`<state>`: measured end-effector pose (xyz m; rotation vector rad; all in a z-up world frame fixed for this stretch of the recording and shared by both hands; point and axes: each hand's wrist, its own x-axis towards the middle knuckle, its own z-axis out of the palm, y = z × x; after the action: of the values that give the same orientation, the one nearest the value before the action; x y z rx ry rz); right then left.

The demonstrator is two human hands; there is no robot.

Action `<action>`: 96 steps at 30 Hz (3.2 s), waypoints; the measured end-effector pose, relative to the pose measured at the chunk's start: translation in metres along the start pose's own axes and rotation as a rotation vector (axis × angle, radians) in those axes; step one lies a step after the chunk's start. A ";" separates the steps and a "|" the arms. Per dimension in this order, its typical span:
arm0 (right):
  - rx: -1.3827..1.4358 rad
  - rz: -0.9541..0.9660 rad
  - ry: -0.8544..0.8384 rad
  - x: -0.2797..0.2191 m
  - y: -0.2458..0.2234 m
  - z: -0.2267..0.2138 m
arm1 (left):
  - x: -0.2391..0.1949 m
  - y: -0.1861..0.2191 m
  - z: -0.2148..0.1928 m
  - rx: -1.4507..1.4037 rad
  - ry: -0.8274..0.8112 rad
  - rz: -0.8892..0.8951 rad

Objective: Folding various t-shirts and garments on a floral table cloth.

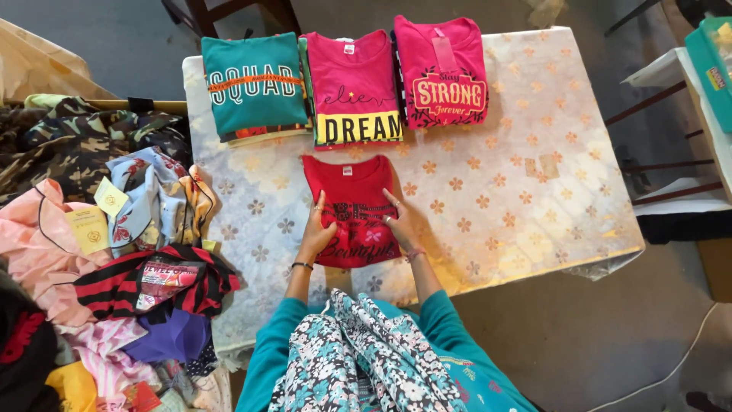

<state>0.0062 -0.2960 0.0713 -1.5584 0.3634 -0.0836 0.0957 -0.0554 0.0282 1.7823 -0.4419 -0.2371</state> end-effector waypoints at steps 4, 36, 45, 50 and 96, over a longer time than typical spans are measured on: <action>0.074 -0.038 -0.006 -0.024 -0.044 0.003 | -0.014 0.057 -0.012 0.092 -0.022 0.071; -0.034 -0.205 0.238 0.268 -0.002 -0.058 | 0.233 -0.039 0.004 -0.517 0.444 -0.151; -0.090 -0.217 0.424 0.255 0.050 -0.077 | 0.200 -0.075 0.018 -0.744 0.573 -0.313; -0.227 -0.188 0.563 0.230 0.066 -0.060 | 0.179 -0.086 0.021 -0.539 0.624 -0.234; -1.066 -0.312 0.415 -0.086 0.068 0.009 | -0.107 0.035 0.018 0.699 -0.250 0.278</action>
<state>-0.0847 -0.2622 0.0192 -2.6589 0.5272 -0.5287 -0.0143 -0.0343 0.0495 2.3450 -1.0388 -0.1114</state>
